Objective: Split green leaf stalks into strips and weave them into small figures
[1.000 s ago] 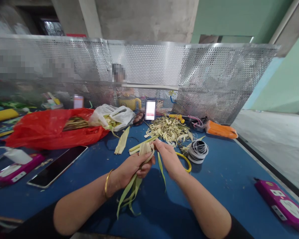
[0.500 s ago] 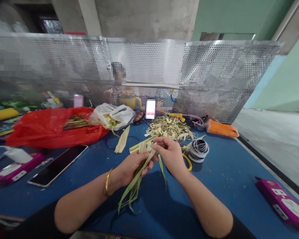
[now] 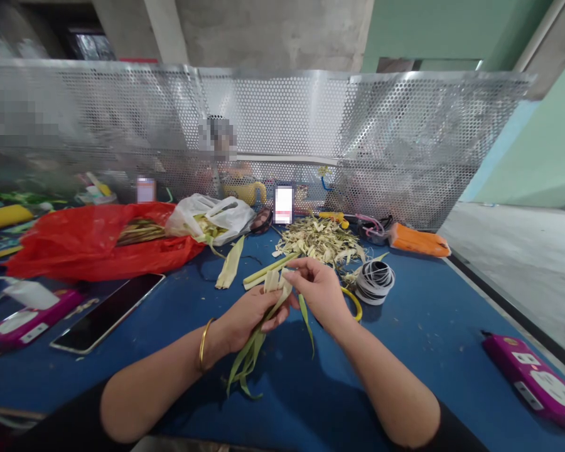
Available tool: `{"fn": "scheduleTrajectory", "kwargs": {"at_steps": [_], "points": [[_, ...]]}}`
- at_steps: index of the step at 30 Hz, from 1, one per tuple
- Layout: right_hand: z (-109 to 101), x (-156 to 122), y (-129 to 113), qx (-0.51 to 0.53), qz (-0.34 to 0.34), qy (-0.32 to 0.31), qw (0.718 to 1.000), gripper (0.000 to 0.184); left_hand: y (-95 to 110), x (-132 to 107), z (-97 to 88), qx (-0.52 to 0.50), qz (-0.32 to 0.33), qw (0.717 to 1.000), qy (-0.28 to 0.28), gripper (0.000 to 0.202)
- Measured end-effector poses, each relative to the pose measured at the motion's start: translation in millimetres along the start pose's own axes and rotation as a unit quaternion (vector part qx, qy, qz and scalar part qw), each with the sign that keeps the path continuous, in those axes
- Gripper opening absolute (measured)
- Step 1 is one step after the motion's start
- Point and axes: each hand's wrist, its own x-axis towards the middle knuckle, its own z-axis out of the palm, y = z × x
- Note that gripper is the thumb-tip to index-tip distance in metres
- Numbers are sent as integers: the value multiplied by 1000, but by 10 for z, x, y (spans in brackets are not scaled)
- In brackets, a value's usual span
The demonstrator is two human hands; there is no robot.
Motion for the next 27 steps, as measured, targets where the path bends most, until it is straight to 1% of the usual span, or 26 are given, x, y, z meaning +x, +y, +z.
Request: {"fn": "scheduleTrajectory", "kwargs": {"at_steps": [3, 4, 6, 9, 12, 17, 20, 25, 27], "points": [[0, 1, -14, 5, 6, 37, 999, 39, 12, 0, -1, 5, 14, 1000, 24, 30], [-2, 2, -16, 3, 8, 39, 999, 39, 11, 1, -2, 6, 17, 999, 29, 30], [-7, 2, -11, -1, 7, 20, 1000, 38, 5, 6, -7, 6, 21, 999, 34, 30], [-10, 1, 3, 0, -1, 2, 1000, 34, -9, 13, -14, 5, 18, 999, 29, 28], [-7, 0, 9, 11, -4, 15, 1000, 34, -20, 21, -25, -7, 8, 1000, 22, 30], [-4, 5, 12, 22, -6, 27, 999, 36, -29, 27, -49, -39, -3, 999, -8, 40], [-6, 9, 17, 21, -3, 31, 999, 36, -27, 19, -54, -36, -4, 999, -19, 44], [-15, 12, 5, -1, -15, 35, 999, 33, -17, -1, -43, -11, 18, 1000, -13, 43], [-21, 13, -9, -5, -4, 22, 1000, 33, -10, -9, -37, -6, 20, 1000, -12, 42]]}}
